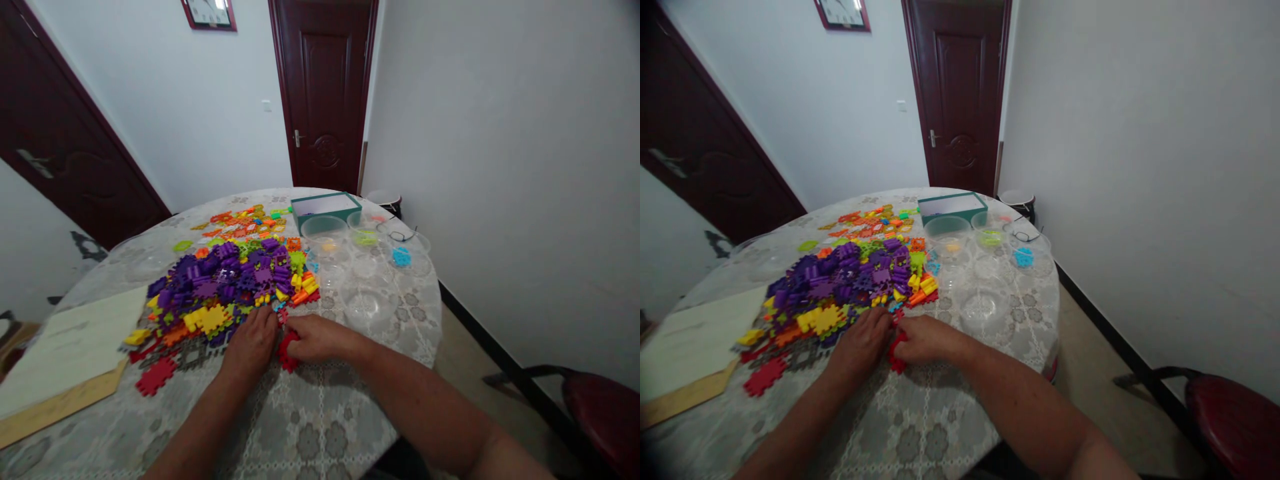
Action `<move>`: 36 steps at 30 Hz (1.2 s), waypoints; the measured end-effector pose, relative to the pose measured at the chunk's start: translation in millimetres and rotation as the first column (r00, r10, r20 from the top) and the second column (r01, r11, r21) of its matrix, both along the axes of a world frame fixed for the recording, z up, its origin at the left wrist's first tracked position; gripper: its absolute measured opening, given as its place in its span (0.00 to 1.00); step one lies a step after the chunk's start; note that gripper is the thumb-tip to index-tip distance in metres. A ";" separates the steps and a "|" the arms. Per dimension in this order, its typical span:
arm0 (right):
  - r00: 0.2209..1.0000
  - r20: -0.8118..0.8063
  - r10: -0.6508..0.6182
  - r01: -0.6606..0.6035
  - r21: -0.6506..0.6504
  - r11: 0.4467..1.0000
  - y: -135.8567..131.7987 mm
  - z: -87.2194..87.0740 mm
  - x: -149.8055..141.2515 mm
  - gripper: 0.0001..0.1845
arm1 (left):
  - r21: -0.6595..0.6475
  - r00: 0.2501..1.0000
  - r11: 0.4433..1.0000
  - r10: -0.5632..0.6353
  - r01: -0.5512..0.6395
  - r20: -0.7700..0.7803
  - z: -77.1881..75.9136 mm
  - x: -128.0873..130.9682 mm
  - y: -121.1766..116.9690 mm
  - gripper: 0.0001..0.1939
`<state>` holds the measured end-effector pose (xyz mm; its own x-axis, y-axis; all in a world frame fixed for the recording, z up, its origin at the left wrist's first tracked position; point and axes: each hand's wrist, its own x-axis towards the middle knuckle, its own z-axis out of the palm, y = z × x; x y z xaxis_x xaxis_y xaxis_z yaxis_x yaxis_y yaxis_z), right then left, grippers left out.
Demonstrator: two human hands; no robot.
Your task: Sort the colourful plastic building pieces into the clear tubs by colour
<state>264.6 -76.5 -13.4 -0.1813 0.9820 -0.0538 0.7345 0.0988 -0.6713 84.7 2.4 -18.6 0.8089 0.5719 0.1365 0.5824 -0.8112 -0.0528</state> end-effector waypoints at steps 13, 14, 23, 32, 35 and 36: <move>0.988 -0.142 0.056 -0.057 -0.006 0.998 -2.7 -2.1 3.6 0.04 | -0.073 0.990 0.997 0.013 -0.003 0.139 -4.4 -5.0 -7.1 0.08; 0.986 -0.159 0.059 -0.063 -0.014 0.998 -2.8 -2.5 4.2 0.04 | -0.092 0.987 0.996 0.013 0.001 0.157 -3.4 -7.9 -8.6 0.07; 0.994 -0.107 0.000 0.000 -0.003 1.000 -0.9 -5.1 3.4 0.01 | -0.258 0.962 0.966 0.101 -0.033 0.253 -0.3 -35.5 -19.7 0.10; 0.988 -0.153 0.015 -0.017 -0.014 1.000 3.2 -13.4 6.8 0.01 | -0.168 0.985 0.984 -0.034 0.063 0.170 -0.1 -27.0 -21.1 0.19; 0.986 -0.168 0.013 -0.015 -0.015 1.000 5.2 -16.6 7.8 0.03 | -0.191 0.982 0.977 -0.065 0.099 0.177 0.1 -26.5 -20.3 0.24; 0.985 -0.173 0.010 -0.011 -0.007 1.000 5.7 -17.2 7.8 0.03 | -0.195 0.982 0.975 -0.068 0.103 0.179 0.4 -26.2 -20.3 0.24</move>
